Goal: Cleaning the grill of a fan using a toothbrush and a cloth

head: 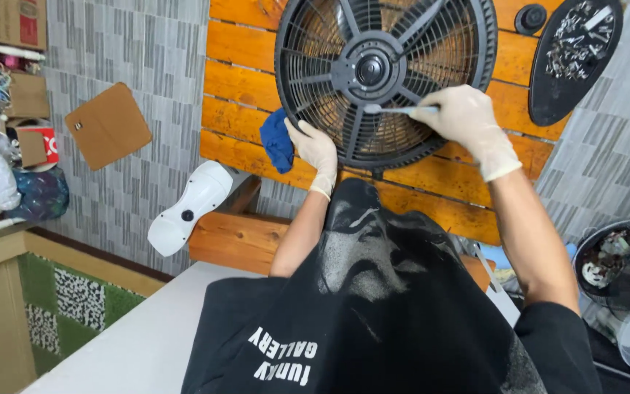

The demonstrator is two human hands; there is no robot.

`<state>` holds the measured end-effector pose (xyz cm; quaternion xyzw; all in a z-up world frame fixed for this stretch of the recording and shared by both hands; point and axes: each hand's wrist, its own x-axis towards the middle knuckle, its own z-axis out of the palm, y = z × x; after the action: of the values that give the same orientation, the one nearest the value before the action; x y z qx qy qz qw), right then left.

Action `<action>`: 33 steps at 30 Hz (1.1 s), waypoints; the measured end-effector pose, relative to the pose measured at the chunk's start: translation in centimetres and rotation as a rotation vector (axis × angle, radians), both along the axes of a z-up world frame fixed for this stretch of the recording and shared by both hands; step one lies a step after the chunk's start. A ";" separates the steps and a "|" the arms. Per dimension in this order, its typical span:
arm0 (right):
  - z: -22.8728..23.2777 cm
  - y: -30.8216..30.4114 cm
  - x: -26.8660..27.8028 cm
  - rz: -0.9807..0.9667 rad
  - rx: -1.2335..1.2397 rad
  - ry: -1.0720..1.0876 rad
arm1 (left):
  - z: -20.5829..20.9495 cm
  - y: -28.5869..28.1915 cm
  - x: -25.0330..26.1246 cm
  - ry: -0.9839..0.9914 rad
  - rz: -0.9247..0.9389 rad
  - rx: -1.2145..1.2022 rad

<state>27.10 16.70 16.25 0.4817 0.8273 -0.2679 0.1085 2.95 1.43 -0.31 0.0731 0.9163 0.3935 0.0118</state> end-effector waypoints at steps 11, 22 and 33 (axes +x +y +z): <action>0.8 -0.7 -0.5 -0.012 0.015 0.019 | -0.1 0.0 0.8 0.116 -0.040 -0.016; 5.0 2.3 3.0 -0.188 -0.243 -0.121 | 2.3 0.1 0.9 -0.039 -0.111 0.027; 4.9 1.8 -4.4 -0.039 -0.287 -0.166 | 2.2 0.2 0.4 -0.046 -0.113 0.018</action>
<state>22.73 18.48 21.14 0.4977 0.7592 -0.3446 0.2391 3.32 1.67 1.91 0.1156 0.9066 0.4021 0.0543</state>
